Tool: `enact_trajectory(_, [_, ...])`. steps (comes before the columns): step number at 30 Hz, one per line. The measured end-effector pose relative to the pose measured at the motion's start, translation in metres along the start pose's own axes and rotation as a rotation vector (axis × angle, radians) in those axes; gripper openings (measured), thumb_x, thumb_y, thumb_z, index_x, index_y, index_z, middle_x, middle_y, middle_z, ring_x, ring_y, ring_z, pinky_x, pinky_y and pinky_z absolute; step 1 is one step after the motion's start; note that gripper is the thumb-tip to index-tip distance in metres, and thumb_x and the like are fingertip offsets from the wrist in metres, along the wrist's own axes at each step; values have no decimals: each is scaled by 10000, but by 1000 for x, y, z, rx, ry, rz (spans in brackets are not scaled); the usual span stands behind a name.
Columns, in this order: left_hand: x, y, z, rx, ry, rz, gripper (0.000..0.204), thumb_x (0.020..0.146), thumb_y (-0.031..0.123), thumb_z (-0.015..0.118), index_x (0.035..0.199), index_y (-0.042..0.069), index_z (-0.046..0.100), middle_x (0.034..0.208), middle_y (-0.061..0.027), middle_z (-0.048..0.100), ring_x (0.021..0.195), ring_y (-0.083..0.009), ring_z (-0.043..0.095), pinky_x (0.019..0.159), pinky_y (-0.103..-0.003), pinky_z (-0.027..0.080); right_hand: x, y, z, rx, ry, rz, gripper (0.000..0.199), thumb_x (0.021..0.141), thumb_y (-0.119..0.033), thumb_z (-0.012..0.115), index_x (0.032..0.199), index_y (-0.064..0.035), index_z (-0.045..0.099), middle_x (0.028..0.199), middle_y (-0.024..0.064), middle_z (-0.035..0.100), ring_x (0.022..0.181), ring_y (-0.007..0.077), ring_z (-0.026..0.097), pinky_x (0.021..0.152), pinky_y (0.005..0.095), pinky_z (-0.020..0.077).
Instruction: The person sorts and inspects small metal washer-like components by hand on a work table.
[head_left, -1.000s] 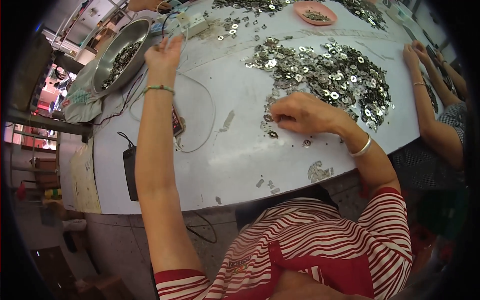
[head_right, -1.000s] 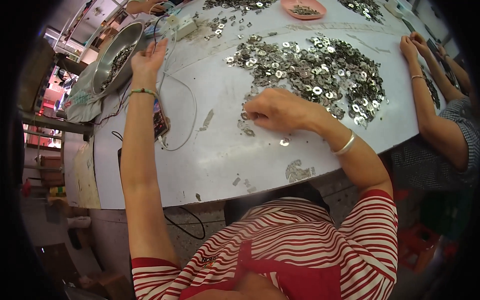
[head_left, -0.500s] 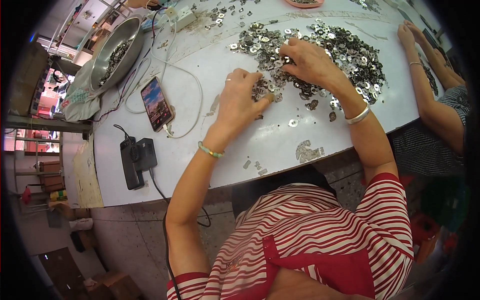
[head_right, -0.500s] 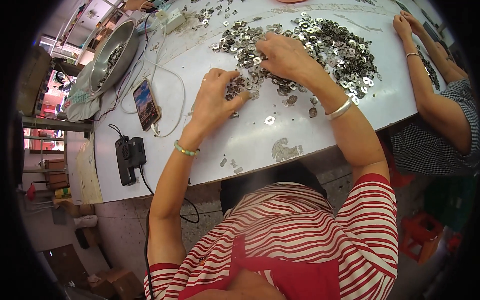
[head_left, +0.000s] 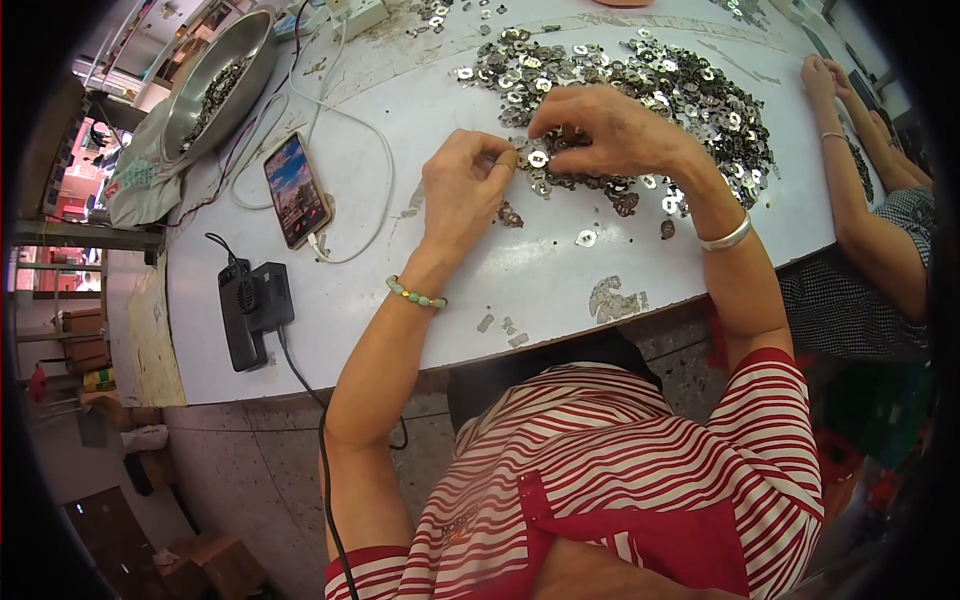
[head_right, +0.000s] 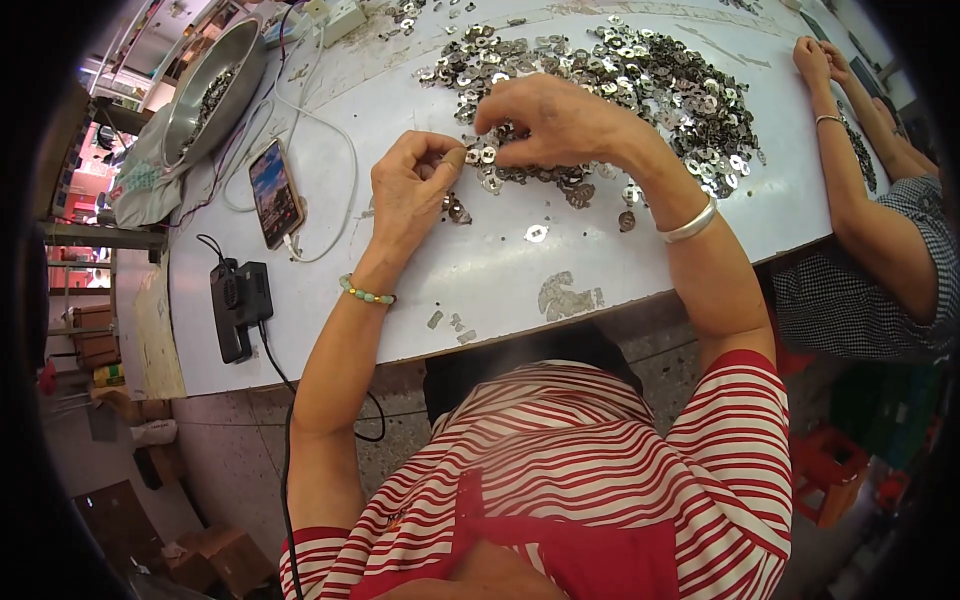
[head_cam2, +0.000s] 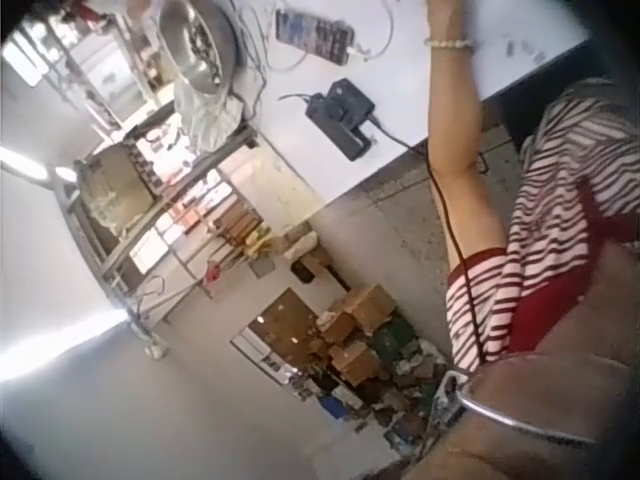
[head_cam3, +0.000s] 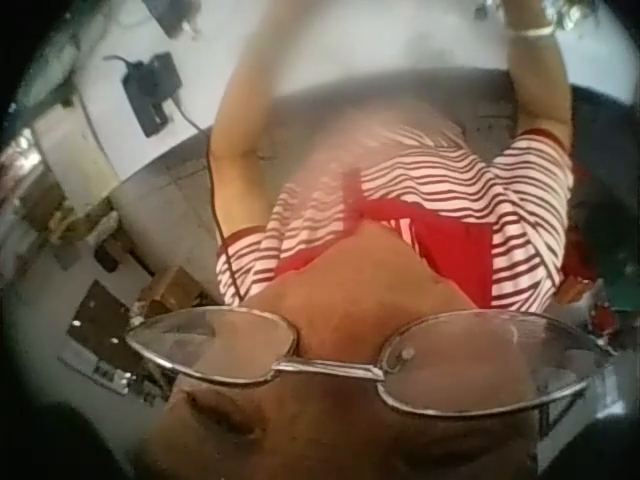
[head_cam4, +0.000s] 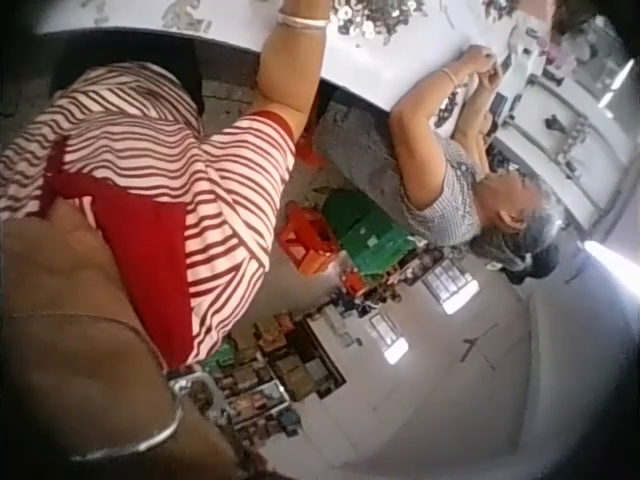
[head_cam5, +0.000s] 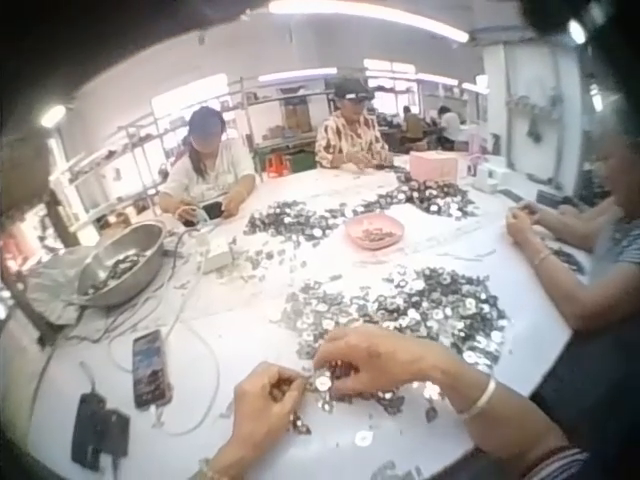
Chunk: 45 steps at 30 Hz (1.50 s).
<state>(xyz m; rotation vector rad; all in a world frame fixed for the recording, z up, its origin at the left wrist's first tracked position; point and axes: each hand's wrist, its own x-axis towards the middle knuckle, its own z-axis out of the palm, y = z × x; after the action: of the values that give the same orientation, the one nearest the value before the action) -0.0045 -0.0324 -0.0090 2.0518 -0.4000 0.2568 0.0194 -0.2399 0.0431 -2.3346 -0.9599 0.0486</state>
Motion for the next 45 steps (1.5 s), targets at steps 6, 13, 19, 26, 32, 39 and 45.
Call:
enact_trajectory(6, [0, -1, -1, -159, 42, -127, 101, 804, 99, 656, 830, 1, 665, 789, -66, 631, 626, -112, 574, 575, -255, 463, -2, -5, 12, -127, -64, -14, 375, 671, -56, 750, 1024, -61, 624, 1053, 91, 568, 1009, 277, 548, 895, 373, 461])
enact_trajectory(13, [1, 2, -6, -221, -3, -198, 225, 941, 202, 550, 916, 9, 662, 776, -8, 622, 635, -48, 534, 580, -188, 460, 2, 3, 16, -172, 82, -108, 200, 736, -5, 647, 931, -6, 598, 922, 118, 590, 836, 309, 596, 756, 376, 489])
enact_trajectory(19, [1, 2, -11, -441, 27, -309, 231, 934, 186, 538, 916, -11, 657, 769, -45, 624, 624, -80, 563, 546, -204, 470, 6, 3, 10, -149, 141, -135, 159, 732, -3, 655, 883, 5, 605, 781, 104, 593, 676, 284, 605, 623, 338, 497])
enact_trajectory(26, [-1, 8, -16, -809, -31, -405, 377, 990, 259, 396, 1071, -61, 579, 900, -103, 611, 711, -136, 594, 592, -226, 495, 7, -11, 7, 403, 89, 215, 209, 769, -80, 673, 961, 0, 652, 792, 55, 659, 693, 75, 583, 628, 236, 488])
enact_trajectory(32, [-1, 16, -18, -1204, -328, -590, 490, 984, 311, 269, 1143, -101, 480, 950, -168, 583, 747, -241, 629, 610, -276, 531, 10, -34, 23, 483, 141, 101, 181, 791, -65, 654, 963, -9, 655, 838, 74, 674, 732, 97, 624, 661, 227, 518])
enact_trajectory(39, [-1, 18, -21, -1378, -340, -714, 479, 987, 295, 231, 1118, -112, 447, 999, -204, 567, 848, -340, 639, 721, -357, 582, 9, -44, 27, 340, 195, 104, 123, 808, -25, 606, 923, -1, 641, 776, 87, 675, 664, 127, 647, 615, 245, 531])
enact_trajectory(45, [-1, 21, -22, -1427, -220, -721, 474, 989, 273, 182, 1141, -128, 385, 1105, -245, 512, 963, -368, 600, 876, -459, 548, 11, -41, 27, 189, 288, 14, 101, 807, -13, 603, 900, -2, 642, 730, 94, 648, 633, 169, 645, 599, 267, 522])
